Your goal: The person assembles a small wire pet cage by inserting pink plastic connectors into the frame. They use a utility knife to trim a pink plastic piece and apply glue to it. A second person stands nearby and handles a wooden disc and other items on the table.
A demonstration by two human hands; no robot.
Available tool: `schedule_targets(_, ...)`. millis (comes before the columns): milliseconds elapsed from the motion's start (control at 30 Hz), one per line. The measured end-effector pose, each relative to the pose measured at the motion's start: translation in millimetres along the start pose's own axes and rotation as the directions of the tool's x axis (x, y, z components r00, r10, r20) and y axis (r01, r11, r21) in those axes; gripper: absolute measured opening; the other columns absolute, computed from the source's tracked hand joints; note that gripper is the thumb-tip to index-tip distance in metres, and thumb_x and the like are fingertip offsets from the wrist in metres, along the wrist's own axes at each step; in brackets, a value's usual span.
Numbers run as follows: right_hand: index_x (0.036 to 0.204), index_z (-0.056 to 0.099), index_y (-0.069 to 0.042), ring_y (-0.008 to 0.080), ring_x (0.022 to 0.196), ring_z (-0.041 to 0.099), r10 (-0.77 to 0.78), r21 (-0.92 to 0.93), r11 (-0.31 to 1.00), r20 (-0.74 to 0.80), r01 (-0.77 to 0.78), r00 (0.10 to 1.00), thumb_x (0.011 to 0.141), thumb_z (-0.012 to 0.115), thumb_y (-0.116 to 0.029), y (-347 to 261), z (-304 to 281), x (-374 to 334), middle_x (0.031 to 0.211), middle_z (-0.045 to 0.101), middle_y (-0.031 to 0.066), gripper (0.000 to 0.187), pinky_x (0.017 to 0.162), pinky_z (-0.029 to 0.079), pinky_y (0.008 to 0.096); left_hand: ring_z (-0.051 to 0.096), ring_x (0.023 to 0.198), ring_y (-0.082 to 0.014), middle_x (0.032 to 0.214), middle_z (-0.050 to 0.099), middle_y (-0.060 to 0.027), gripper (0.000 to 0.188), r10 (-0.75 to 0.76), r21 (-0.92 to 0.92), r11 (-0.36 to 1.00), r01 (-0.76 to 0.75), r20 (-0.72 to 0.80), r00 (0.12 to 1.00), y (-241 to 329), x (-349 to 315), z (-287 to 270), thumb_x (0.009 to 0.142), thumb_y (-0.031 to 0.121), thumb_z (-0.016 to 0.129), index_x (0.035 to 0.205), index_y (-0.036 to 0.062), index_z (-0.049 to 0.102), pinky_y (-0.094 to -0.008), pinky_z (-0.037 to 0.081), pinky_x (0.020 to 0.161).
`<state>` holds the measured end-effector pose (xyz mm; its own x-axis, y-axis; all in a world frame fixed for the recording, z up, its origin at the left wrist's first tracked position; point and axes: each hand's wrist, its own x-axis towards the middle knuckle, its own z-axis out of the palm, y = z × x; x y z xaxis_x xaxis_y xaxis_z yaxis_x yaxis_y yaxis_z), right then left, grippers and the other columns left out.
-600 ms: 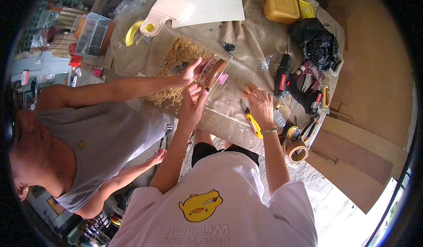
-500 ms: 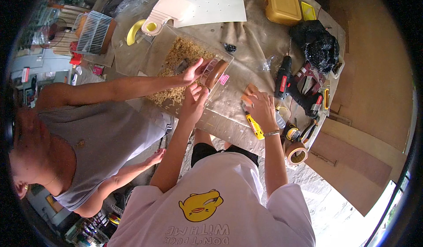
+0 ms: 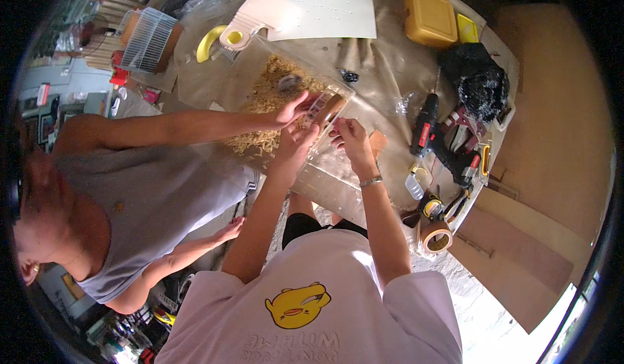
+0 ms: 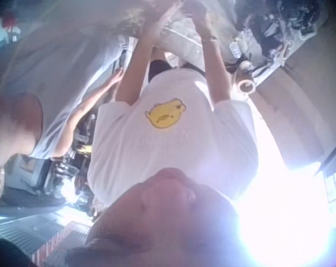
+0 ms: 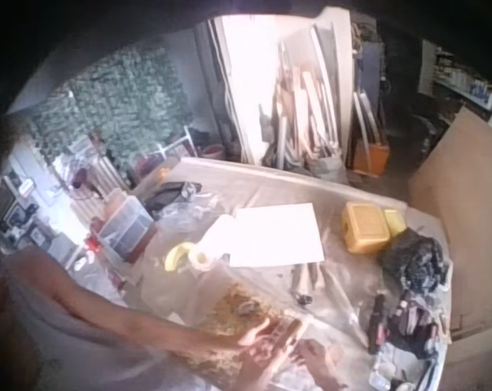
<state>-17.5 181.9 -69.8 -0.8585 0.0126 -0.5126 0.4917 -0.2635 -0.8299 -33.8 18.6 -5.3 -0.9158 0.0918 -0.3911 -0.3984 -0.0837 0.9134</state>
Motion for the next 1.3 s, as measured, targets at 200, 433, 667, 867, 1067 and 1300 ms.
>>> schedule_targets(200,0.106,0.063,-0.005,0.0106,0.074,0.064,-0.002,0.002,1.000,0.048,0.002,0.999,0.106,0.052,-0.037,0,-7,-1,0.091,0.070,0.0049,0.034,0.066,0.049,0.0242,0.051,0.131,-0.0332,0.140,0.046,-0.0278,0.086,-0.111,0.137,0.983,0.125,-0.107,0.988,-15,-18,-6,0.091,0.036,0.076,0.146,-0.0084,0.027,-0.0421,0.046,0.106)
schedule_targets(433,0.106,0.063,-0.004,0.0109,0.073,0.063,0.009,-0.003,1.000,0.041,-0.009,0.999,0.106,0.053,-0.034,-2,-13,-2,0.090,0.070,0.0052,0.032,0.066,0.049,0.0237,0.053,0.130,-0.0346,0.144,0.044,-0.0260,0.074,-0.039,0.262,0.963,0.064,-0.096,0.995,-15,-19,-13,0.095,0.036,0.072,0.144,-0.0055,0.036,-0.0433,0.050,0.102)
schedule_targets(667,0.106,0.062,-0.003,0.0115,0.074,0.064,-0.004,-0.010,1.000,0.066,0.004,0.998,0.105,0.056,-0.030,-2,-10,0,0.092,0.070,0.0057,0.027,0.066,0.049,0.0238,0.057,0.124,-0.0300,0.142,0.048,-0.0218,0.063,0.134,0.362,0.926,-0.107,-0.050,0.990,-29,-12,-21,0.097,0.034,0.070,0.142,-0.0014,0.043,-0.0409,0.053,0.098)
schedule_targets(867,0.107,0.059,0.001,0.0154,0.078,0.067,-0.022,0.070,0.997,0.048,0.018,0.999,0.104,0.058,-0.023,2,-4,2,0.093,0.069,0.0092,0.024,0.069,0.054,0.0276,0.059,0.107,-0.0330,0.118,0.061,-0.0194,0.054,0.406,0.562,0.755,-0.338,0.004,0.914,-9,-2,-8,0.090,0.033,0.075,0.129,0.0002,0.056,-0.0430,0.049,0.091)
schedule_targets(1067,0.109,0.056,0.004,0.0203,0.083,0.069,-0.094,0.076,0.993,0.036,0.091,0.995,0.106,0.055,-0.016,6,0,2,0.095,0.068,0.0134,0.020,0.077,0.059,0.0328,0.060,0.095,-0.0314,0.101,0.064,-0.0139,0.044,0.456,0.704,0.622,-0.343,0.030,0.889,-5,12,-3,0.082,0.027,0.081,0.113,0.0035,0.061,-0.0452,0.046,0.087)
schedule_targets(1300,0.109,0.057,0.004,0.0191,0.084,0.069,-0.168,0.064,0.984,0.022,0.167,0.985,0.106,0.054,-0.016,11,1,4,0.095,0.068,0.0126,0.020,0.077,0.059,0.0326,0.062,0.080,-0.0206,0.089,0.066,-0.0106,0.038,0.381,0.550,0.728,-0.409,0.172,0.909,-6,34,-17,0.089,0.027,0.079,0.107,0.0000,0.059,-0.0352,0.050,0.075)
